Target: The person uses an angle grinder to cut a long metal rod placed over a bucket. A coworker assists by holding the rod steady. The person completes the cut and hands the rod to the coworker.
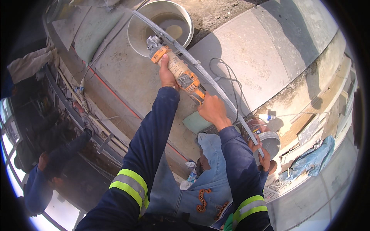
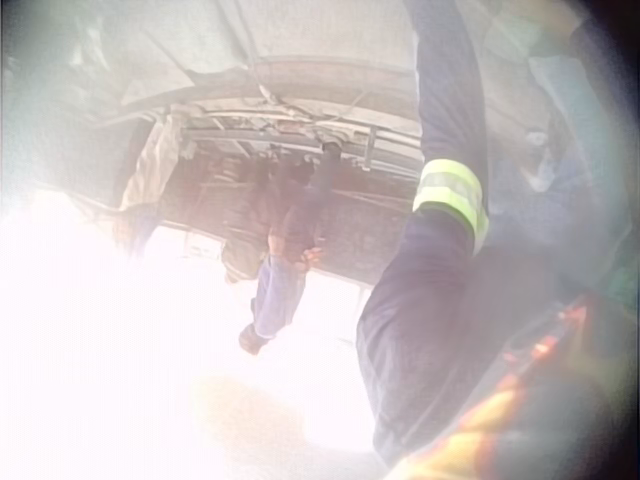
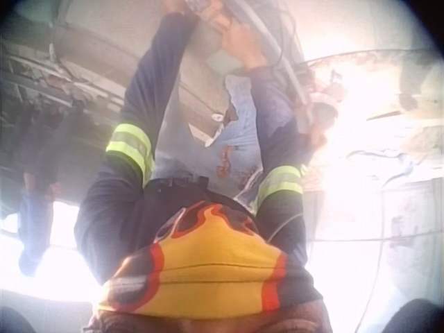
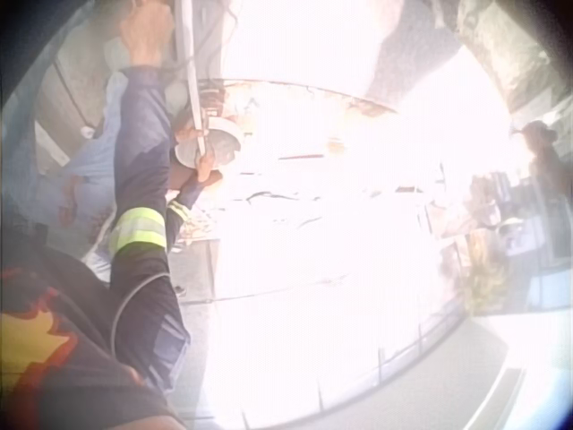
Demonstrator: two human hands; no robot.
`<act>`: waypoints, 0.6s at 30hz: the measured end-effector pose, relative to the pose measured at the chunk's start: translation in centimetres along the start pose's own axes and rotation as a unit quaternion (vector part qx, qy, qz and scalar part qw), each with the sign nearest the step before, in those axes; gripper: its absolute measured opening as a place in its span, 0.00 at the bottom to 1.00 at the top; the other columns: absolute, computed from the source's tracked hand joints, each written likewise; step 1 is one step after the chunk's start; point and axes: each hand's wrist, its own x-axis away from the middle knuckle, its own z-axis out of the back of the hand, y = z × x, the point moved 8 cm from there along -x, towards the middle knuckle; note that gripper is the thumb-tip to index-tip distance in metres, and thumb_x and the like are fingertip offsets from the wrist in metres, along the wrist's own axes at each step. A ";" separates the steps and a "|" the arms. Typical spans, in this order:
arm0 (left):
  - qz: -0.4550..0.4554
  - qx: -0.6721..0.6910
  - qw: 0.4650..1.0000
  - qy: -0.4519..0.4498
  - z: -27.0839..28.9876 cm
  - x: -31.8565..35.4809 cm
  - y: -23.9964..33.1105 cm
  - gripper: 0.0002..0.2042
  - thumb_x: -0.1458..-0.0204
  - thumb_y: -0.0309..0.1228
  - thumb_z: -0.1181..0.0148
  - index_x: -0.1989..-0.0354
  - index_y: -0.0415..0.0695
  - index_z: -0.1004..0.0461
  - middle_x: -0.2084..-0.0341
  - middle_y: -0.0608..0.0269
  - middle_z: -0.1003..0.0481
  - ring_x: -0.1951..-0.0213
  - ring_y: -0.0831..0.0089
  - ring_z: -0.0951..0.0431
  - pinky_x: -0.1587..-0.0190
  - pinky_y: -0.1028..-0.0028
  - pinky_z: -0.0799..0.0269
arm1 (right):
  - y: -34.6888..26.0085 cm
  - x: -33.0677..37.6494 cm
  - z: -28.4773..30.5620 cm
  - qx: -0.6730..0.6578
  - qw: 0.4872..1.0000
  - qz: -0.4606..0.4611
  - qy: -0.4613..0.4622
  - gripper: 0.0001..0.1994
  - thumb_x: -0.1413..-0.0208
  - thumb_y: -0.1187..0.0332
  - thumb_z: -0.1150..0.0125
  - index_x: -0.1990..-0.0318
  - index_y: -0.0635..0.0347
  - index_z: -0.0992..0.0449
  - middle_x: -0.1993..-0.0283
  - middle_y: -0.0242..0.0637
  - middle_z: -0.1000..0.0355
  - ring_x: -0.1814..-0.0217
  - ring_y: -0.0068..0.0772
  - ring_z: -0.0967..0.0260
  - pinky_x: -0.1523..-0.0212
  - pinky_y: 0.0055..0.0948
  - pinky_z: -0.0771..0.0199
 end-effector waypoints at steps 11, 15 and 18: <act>0.002 0.001 1.000 0.003 0.1 -0.1 0.2 0.31 0.44 0.56 0.41 0.47 0.39 0.33 0.67 0.45 0.22 0.68 0.51 0.17 0.64 0.56 0.17 | -0.1 -0.4 0.0 0.001 1.000 -0.002 -0.007 0.27 0.50 0.67 0.35 0.43 0.71 0.28 0.61 0.59 0.20 0.57 0.58 0.20 0.53 0.48 0.20; 0.001 -0.001 1.000 -0.001 0.0 -0.2 0.2 0.31 0.45 0.56 0.41 0.47 0.40 0.33 0.67 0.46 0.22 0.68 0.52 0.17 0.64 0.56 0.16 | -0.1 -0.5 0.0 -0.001 1.000 -0.003 -0.005 0.27 0.50 0.66 0.34 0.43 0.71 0.28 0.61 0.59 0.20 0.57 0.58 0.20 0.53 0.48 0.20; 0.001 -0.003 1.000 0.001 0.1 -0.3 0.3 0.31 0.45 0.56 0.41 0.47 0.40 0.33 0.67 0.46 0.22 0.68 0.52 0.17 0.65 0.56 0.16 | -0.2 -0.6 -0.1 -0.001 1.000 -0.002 -0.009 0.27 0.50 0.67 0.34 0.42 0.71 0.28 0.61 0.58 0.20 0.57 0.58 0.20 0.53 0.48 0.20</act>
